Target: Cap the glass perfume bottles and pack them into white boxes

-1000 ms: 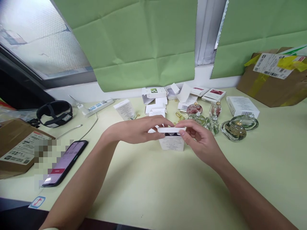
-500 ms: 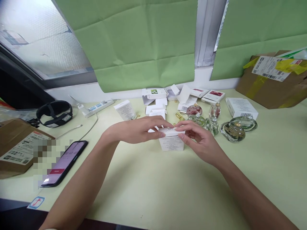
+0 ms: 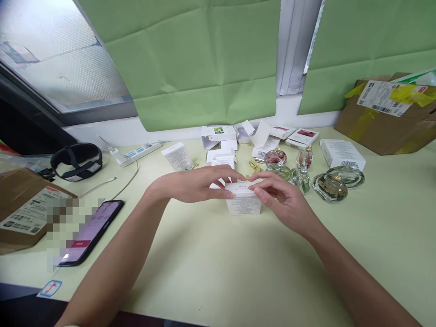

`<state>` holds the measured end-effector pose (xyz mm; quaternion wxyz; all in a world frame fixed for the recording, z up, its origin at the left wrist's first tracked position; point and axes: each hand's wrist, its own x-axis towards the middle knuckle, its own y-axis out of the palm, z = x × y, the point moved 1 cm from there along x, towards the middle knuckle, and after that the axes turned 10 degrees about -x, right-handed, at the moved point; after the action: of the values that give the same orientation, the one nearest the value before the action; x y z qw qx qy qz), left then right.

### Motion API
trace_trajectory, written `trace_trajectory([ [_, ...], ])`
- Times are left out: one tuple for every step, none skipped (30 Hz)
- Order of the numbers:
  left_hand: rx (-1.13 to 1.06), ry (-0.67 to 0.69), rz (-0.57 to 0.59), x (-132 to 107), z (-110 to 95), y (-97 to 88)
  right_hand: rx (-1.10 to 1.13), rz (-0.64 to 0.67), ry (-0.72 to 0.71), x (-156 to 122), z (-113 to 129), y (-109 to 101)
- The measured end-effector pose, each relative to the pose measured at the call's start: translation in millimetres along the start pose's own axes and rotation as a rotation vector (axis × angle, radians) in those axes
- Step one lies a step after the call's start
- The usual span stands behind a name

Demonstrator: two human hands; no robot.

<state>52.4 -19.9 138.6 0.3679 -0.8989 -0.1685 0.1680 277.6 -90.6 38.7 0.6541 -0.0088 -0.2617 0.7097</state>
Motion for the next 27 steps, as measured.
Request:
trace_trajectory([
  [-0.011, -0.001, -0.009, 0.0, -0.3, -0.3, -0.006, -0.011, 0.002, 0.2, -0.1, 0.4],
  [-0.021, -0.005, -0.017, 0.1, -0.6, -0.3, -0.008, -0.027, 0.005, 0.5, -0.2, 0.9],
  [-0.029, -0.014, -0.024, 0.4, -1.0, 0.0, -0.004, -0.046, 0.013, 0.8, -0.3, 1.5],
  [-0.034, -0.026, -0.027, 0.8, -1.3, 0.6, 0.007, -0.063, 0.029, 1.2, -0.4, 2.3],
  [-0.037, -0.039, -0.026, 1.3, -1.6, 1.3, 0.024, -0.074, 0.054, 1.5, -0.5, 3.1],
  [-0.037, -0.05, -0.022, 1.9, -1.8, 2.2, 0.043, -0.081, 0.083, 1.8, -0.6, 3.9],
  [-0.036, -0.06, -0.017, 2.6, -2.0, 3.1, 0.059, -0.082, 0.116, 1.9, -0.6, 4.7],
  [-0.035, -0.067, -0.013, 3.1, -2.1, 3.8, 0.071, -0.08, 0.145, 1.9, -0.5, 5.4],
  [-0.036, -0.07, -0.01, 3.6, -2.2, 4.4, 0.079, -0.074, 0.167, 1.8, -0.4, 6.1],
  [-0.037, -0.07, -0.007, 4.0, -2.2, 4.8, 0.089, -0.069, 0.182, 1.6, -0.3, 6.6],
  [-0.039, -0.069, -0.006, 4.3, -2.1, 5.1, 0.099, -0.065, 0.191, 1.4, -0.2, 7.1],
  [-0.041, -0.069, -0.004, 4.5, -1.9, 5.2, 0.11, -0.058, 0.198, 1.2, -0.3, 7.6],
  [-0.044, -0.068, -0.002, 4.7, -1.6, 5.4, 0.118, -0.052, 0.203, 0.9, -0.4, 8.1],
  [-0.048, -0.065, 0.0, 4.9, -1.3, 5.6, 0.123, -0.045, 0.209, 0.8, -0.8, 8.6],
  [-0.054, -0.059, 0.002, 5.1, -0.8, 6.0, 0.127, -0.037, 0.215, 0.7, -1.3, 9.1],
  [-0.062, -0.055, 0.004, 5.5, -0.3, 6.4, 0.132, -0.029, 0.223, 0.7, -1.9, 9.6],
  [-0.071, -0.051, 0.008, 5.9, 0.3, 7.0, 0.141, -0.02, 0.231, 0.8, -2.7, 10.0],
  [-0.082, -0.048, 0.012, 6.4, 0.9, 7.7, 0.153, -0.01, 0.24, 1.0, -3.4, 10.3],
  [-0.094, -0.045, 0.017, 6.9, 1.6, 8.3, 0.168, 0.0, 0.249, 1.2, -4.2, 10.6],
  [-0.107, -0.042, 0.022, 7.5, 2.3, 8.8, 0.181, 0.008, 0.259, 1.5, -4.8, 10.8],
  [-0.12, -0.04, 0.028, 8.0, 3.2, 9.0, 0.189, 0.013, 0.268, 1.7, -5.3, 11.0],
  [-0.132, -0.037, 0.035, 8.6, 4.1, 9.1, 0.191, 0.015, 0.277, 1.9, -5.6, 11.1],
  [-0.143, -0.036, 0.041, 9.1, 5.2, 8.9, 0.189, 0.015, 0.284, 1.9, -5.8, 11.2],
  [-0.152, -0.04, 0.049, 9.6, 6.4, 8.5, 0.187, 0.014, 0.291, 1.9, -5.8, 11.2],
  [-0.16, -0.049, 0.057, 10.1, 7.3, 8.1, 0.188, 0.014, 0.295, 1.8, -5.7, 11.3],
  [-0.168, -0.06, 0.064, 10.5, 7.8, 7.9, 0.191, 0.012, 0.297, 1.6, -5.5, 11.4],
  [-0.176, -0.067, 0.071, 10.8, 7.4, 8.1, 0.196, 0.011, 0.296, 1.3, -5.2, 11.6],
])
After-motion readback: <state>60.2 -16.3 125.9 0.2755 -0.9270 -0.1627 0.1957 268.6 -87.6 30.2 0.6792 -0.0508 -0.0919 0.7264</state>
